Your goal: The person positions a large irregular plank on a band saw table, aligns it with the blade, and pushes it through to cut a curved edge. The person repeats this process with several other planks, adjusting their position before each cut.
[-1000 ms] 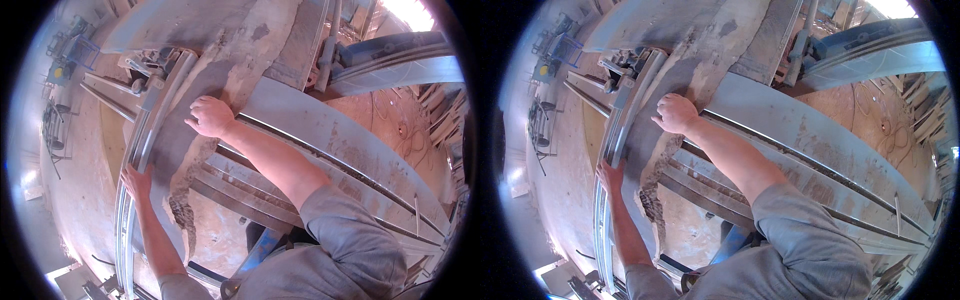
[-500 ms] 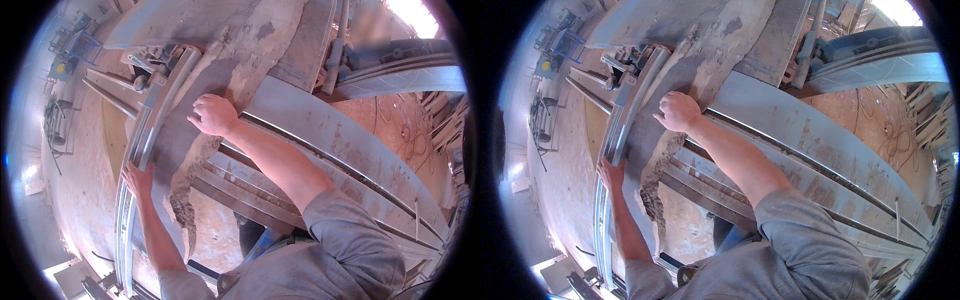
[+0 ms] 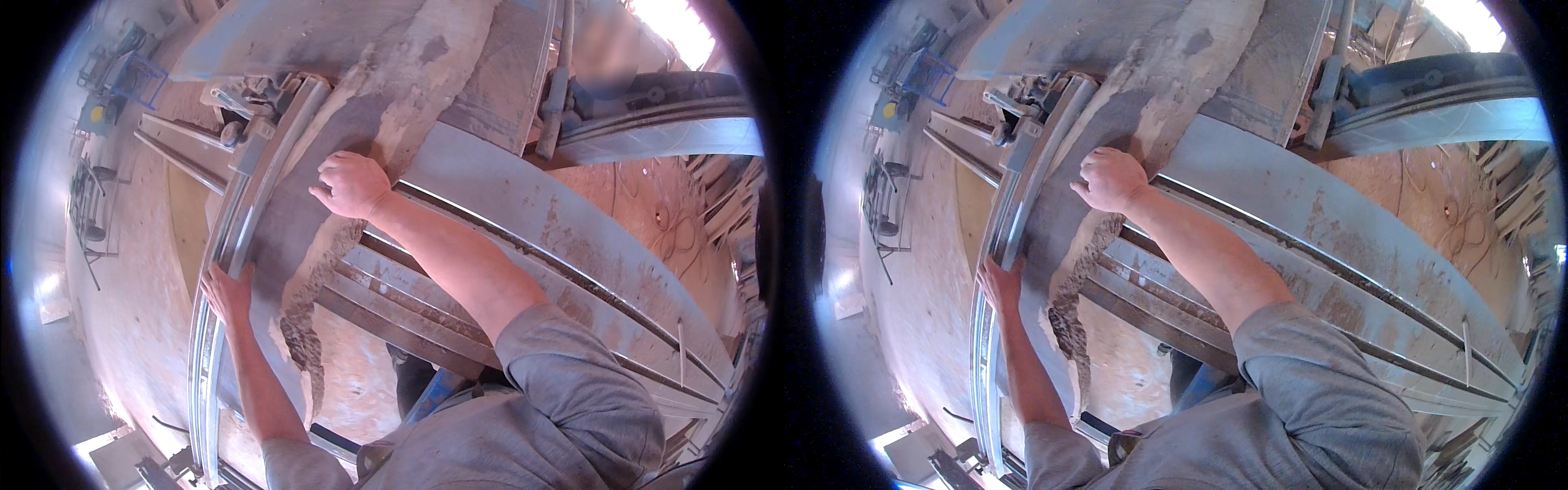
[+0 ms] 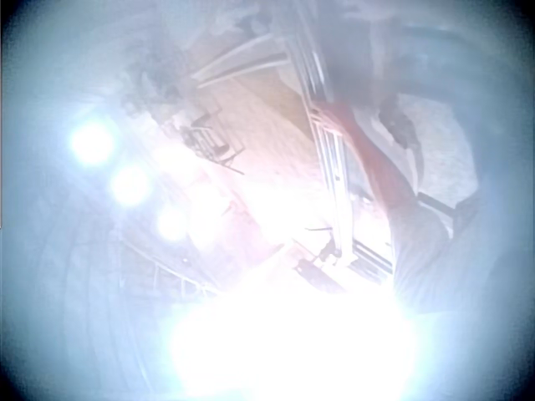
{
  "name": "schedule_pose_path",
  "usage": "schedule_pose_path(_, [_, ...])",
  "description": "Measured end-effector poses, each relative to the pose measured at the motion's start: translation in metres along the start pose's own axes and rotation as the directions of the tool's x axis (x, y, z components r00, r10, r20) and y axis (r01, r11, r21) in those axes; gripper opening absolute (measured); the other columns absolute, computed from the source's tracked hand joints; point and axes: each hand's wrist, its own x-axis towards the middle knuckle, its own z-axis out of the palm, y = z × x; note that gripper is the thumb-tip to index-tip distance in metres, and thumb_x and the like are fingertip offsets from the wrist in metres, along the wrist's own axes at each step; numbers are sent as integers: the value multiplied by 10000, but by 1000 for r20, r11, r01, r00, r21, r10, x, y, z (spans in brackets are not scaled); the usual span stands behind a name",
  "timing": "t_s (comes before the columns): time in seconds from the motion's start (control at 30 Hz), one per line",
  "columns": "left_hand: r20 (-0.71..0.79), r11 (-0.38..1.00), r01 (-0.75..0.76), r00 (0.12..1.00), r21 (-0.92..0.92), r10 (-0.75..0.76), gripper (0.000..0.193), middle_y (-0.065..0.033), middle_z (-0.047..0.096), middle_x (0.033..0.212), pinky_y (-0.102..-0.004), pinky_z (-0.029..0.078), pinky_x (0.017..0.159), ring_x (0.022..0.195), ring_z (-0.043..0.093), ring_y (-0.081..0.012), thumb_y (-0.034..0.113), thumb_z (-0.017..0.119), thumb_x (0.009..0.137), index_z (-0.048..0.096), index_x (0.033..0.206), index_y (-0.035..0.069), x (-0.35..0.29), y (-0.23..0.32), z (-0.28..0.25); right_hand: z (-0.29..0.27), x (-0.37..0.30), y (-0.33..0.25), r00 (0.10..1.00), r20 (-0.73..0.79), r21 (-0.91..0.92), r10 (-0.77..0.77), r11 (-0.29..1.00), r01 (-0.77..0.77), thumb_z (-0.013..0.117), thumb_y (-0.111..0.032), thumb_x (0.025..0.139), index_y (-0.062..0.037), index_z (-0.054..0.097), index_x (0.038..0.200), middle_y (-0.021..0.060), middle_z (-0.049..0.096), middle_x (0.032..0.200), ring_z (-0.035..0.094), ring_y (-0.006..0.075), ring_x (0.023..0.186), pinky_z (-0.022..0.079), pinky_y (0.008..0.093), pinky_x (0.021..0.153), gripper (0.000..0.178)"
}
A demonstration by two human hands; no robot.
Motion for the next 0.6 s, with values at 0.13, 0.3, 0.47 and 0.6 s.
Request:
schedule_pose_path(0.13, [15,1000,10,1000,-7,-10,772,-211,517,1266,-474,420,1002,1237,456,-364,470,783,730,511,1279,1,0,4,-4,3,-1,3,999,-31,32,-12,999,13,691,-354,816,-86,697,742,20,682,887,646,212,894,550,351,744,278])
schedule_pose_path(0.3, [19,999,31,999,-6,-31,759,-203,522,1265,-474,420,1001,1235,460,-354,445,794,723,518,1283,13,1,2,-3,2,-1,1,1000,0,7,-1,1000,1,689,-357,819,-87,698,742,31,682,885,646,216,893,551,355,740,280])
schedule_pose_path(0.47, [12,1000,16,1000,-14,-16,746,-197,516,1283,-470,417,1009,1242,456,-353,438,789,728,524,1288,22,1,1,-2,1,-1,1,1000,4,4,1,1000,-1,689,-354,820,-83,698,744,32,685,883,647,215,896,551,349,747,281])
schedule_pose_path(0.6, [26,999,25,999,-36,-24,744,-193,512,1299,-469,415,1013,1249,455,-353,449,777,737,525,1294,25,0,2,-5,2,-1,1,1000,-2,10,7,1000,-7,693,-346,816,-81,696,744,30,686,881,647,213,894,550,345,751,275])
